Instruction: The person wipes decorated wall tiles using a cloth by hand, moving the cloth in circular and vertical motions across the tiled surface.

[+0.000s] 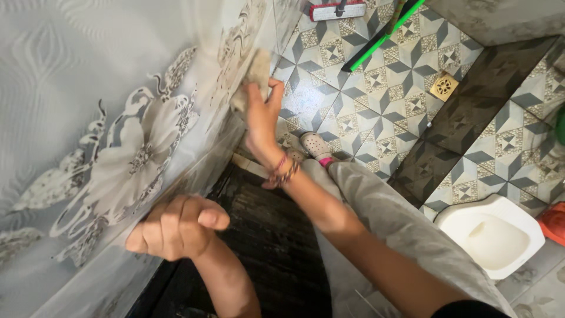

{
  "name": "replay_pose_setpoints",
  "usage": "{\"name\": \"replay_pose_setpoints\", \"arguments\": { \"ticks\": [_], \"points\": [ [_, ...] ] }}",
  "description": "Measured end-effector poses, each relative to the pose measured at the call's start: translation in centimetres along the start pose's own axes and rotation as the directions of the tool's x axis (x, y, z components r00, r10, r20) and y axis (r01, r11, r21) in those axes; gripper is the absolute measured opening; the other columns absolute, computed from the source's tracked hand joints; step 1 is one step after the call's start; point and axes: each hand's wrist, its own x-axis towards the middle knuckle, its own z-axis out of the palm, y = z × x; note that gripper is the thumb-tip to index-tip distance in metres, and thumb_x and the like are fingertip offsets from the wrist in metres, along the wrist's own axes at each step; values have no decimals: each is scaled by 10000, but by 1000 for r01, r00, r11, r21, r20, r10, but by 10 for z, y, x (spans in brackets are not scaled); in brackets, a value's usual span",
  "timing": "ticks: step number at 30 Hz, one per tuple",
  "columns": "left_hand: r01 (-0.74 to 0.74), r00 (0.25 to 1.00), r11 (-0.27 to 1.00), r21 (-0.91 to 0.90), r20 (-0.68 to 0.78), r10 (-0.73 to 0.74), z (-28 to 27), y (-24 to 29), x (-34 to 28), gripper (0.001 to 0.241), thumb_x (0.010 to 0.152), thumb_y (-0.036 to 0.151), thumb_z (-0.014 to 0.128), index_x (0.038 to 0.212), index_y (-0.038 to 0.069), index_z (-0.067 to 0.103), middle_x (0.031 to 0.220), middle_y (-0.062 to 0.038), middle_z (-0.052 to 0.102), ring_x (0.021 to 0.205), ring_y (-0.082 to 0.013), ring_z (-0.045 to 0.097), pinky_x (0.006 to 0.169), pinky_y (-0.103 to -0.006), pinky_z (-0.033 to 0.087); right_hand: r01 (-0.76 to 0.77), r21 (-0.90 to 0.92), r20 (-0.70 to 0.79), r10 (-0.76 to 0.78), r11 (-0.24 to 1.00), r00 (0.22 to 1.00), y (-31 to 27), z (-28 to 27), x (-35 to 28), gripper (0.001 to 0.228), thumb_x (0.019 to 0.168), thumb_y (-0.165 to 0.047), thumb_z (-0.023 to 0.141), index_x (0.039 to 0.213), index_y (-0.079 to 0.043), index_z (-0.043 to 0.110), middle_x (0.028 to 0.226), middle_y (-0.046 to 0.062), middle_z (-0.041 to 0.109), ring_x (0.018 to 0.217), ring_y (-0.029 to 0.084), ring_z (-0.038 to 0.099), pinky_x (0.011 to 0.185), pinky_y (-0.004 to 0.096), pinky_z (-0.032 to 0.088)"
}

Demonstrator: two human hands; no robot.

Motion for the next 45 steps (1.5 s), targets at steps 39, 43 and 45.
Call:
{"name": "replay_pose_setpoints", "arguments": {
  "ticks": [39, 43, 45],
  "points": [
    [-32, 999, 998, -59, 20, 33, 78, 37, -33, 457, 991, 247, 410, 557, 158, 522, 496, 12, 577, 466, -174, 499, 639, -339, 303, 512, -389, 170, -487, 766, 857, 141, -76, 71, 273, 1093, -120, 552, 1317, -31, 423, 1099, 133, 593, 920, 185, 592, 745, 344, 541],
    [-86, 996, 995, -56, 19, 87, 77, 33, -38, 451, 982, 245, 417, 550, 156, 510, 488, 9, 561, 452, -165, 477, 634, -340, 287, 221, -433, 78, -207, 874, 975, 214, -116, 127, 327, 1058, -162, 534, 1304, -29, 366, 1015, 147, 609, 788, 194, 609, 616, 335, 542],
    [-114, 991, 992, -49, 70, 117, 71, 30, -41, 459, 986, 248, 415, 547, 157, 515, 488, 6, 562, 450, -167, 466, 635, -338, 292, -43, -441, -8, 44, 897, 999, 226, -131, 166, 354, 1041, -183, 526, 1298, -28, 337, 973, 154, 616, 722, 199, 617, 551, 332, 542]
  ]
}}
